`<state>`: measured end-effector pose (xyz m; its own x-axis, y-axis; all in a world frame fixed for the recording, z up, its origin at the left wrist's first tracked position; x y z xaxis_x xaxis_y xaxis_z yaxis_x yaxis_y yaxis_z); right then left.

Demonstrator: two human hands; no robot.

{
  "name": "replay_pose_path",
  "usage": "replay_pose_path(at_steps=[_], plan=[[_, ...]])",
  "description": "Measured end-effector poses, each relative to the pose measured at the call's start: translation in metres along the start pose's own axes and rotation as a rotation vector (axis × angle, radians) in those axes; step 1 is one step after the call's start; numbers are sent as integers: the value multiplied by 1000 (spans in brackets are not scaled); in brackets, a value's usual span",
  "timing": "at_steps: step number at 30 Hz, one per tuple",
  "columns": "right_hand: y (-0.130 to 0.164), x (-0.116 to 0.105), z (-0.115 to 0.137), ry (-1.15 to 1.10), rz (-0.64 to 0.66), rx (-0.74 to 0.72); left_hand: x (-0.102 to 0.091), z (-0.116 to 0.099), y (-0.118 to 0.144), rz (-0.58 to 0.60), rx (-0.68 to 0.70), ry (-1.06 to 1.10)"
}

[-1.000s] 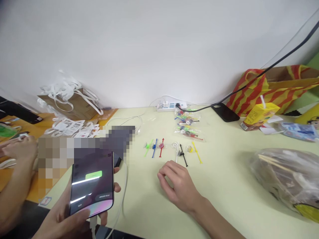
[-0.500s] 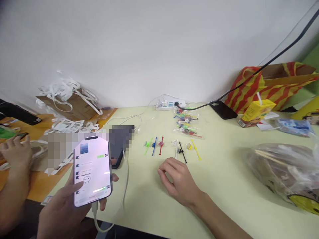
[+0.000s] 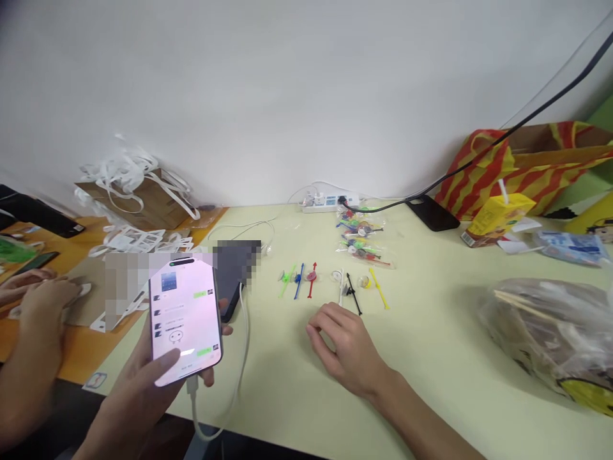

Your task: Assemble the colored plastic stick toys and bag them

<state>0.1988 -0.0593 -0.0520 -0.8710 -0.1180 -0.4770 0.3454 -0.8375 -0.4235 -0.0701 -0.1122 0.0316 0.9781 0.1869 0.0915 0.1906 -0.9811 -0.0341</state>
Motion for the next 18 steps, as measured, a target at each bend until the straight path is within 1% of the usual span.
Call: replay_pose_path(at_steps=[4, 6, 9, 15, 17, 18], plan=[[0, 0, 1, 7, -1, 1, -1, 1, 3, 88, 86, -130], [-1, 0, 1, 9, -5, -4, -1, 0, 2, 87, 108, -149], [-1, -1, 2, 15, -5, -8, -2, 0, -3, 6, 77, -74], [-1, -1, 2, 21, 2, -5, -11, -4, -15, -182, -104, 225], [-1, 0, 2, 12, 2, -4, -16, -9, -23, -243, -123, 264], [-1, 0, 3, 8, 1, -4, -18, -13, -28, -268, -110, 271]])
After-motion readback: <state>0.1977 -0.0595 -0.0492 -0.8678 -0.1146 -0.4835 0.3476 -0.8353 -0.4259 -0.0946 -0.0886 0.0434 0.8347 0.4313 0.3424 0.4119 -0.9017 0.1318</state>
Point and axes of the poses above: each hand's wrist, its own y-axis away from the middle knuckle, its own x-axis out of the palm, z = x × y, the point moved 2 cm from there along -y, towards the middle knuckle, and after that the axes turned 9 degrees about x, right-handed, at the moved point
